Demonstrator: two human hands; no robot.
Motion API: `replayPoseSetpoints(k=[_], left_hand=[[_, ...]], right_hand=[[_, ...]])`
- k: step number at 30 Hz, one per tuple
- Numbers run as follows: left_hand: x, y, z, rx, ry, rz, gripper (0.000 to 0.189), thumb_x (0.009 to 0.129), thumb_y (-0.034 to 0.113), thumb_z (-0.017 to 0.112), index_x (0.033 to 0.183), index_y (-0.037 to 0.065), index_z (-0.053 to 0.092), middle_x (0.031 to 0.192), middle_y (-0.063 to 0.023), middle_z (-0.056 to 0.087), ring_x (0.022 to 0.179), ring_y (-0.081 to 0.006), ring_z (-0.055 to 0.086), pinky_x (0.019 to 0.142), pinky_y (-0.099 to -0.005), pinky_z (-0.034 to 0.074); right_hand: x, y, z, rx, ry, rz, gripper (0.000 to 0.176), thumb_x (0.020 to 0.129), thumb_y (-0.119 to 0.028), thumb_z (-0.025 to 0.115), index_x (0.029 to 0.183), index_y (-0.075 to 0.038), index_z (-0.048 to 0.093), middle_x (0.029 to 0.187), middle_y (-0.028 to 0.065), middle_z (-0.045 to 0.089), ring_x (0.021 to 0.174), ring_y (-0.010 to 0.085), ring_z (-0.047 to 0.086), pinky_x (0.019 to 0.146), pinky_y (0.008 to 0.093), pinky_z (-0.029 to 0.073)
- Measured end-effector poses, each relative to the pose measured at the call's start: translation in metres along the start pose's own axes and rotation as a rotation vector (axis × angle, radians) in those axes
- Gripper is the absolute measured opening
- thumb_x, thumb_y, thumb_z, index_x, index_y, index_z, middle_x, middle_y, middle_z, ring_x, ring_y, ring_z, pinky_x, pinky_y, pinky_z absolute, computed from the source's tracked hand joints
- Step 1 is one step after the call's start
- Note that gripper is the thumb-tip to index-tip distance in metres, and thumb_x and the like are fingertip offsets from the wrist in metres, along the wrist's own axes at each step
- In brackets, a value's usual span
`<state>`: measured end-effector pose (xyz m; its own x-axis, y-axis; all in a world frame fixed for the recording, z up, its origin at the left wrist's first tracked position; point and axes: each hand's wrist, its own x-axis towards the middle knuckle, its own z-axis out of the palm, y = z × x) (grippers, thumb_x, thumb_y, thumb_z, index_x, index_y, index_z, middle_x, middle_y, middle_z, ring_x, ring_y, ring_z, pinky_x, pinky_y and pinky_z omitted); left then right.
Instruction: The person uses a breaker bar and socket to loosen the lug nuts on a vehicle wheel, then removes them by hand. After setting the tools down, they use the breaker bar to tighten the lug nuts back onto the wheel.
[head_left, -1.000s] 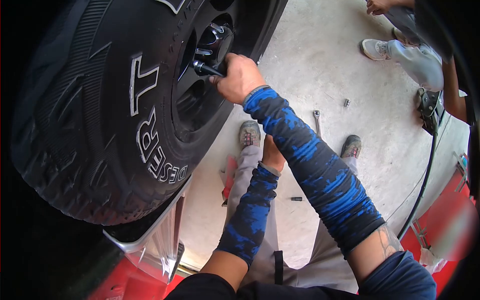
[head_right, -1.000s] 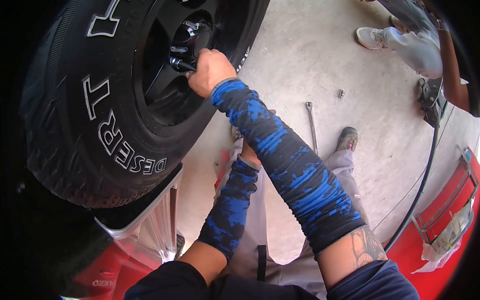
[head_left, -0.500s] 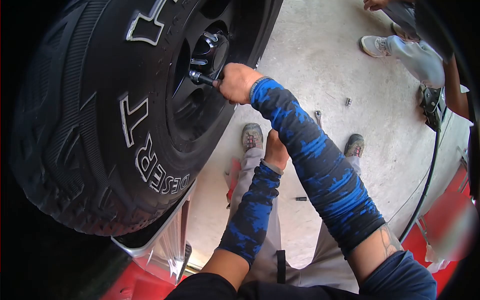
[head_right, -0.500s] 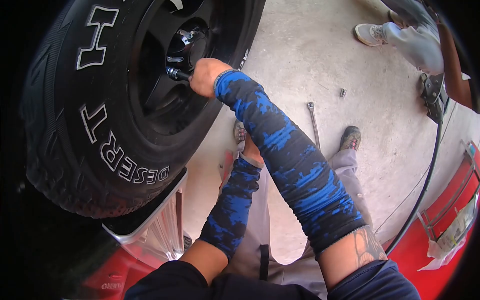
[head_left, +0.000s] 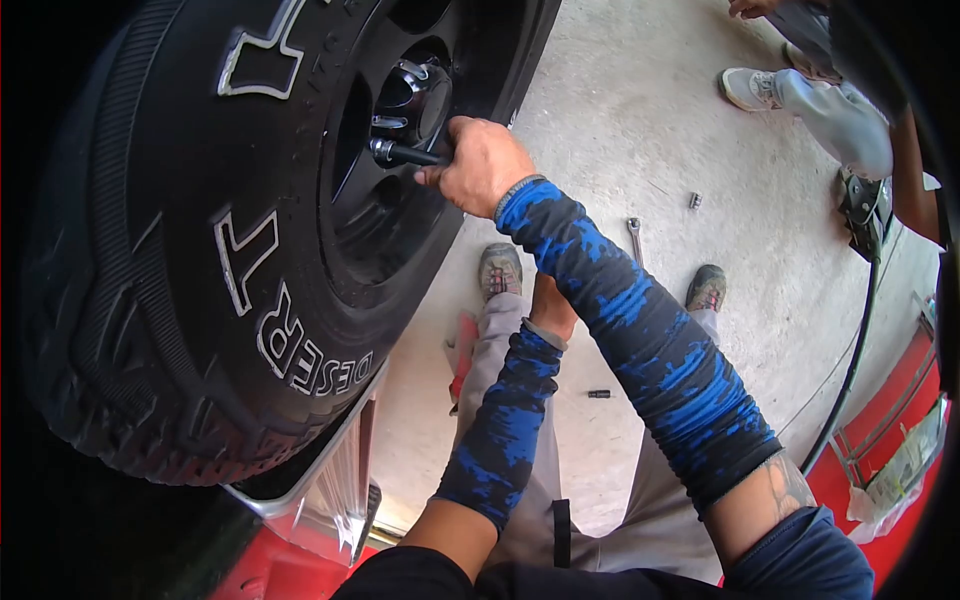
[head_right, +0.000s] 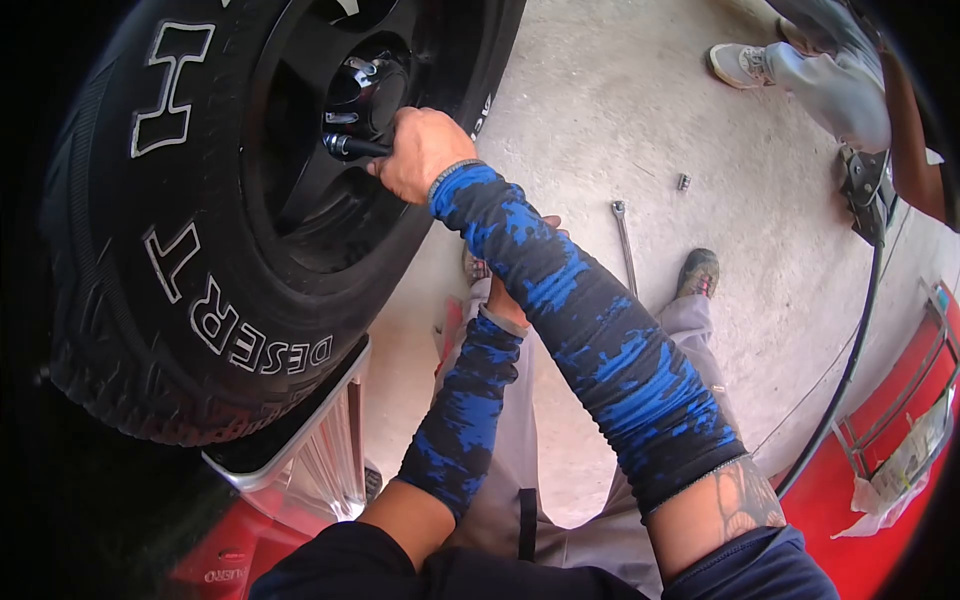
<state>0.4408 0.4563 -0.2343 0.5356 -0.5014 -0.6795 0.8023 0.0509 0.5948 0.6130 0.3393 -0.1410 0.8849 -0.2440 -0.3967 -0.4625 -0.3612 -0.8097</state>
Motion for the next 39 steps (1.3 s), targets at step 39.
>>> replayPoseSetpoints(k=[39], left_hand=[[0.004,0.068,0.001,0.178,0.289,0.027,0.037,0.097,0.022,0.054,0.128,0.001,0.051,0.115,-0.0091,0.061,0.102,-0.0183,0.06,0.087,-0.0308,0.048]], right_hand=[[-0.047,0.068,0.005,0.214,0.166,-0.222,0.021,0.079,-0.015,0.071,0.082,0.002,0.059,0.081,0.0186,0.057,0.08,0.0375,0.058,0.071,0.0433,0.046]])
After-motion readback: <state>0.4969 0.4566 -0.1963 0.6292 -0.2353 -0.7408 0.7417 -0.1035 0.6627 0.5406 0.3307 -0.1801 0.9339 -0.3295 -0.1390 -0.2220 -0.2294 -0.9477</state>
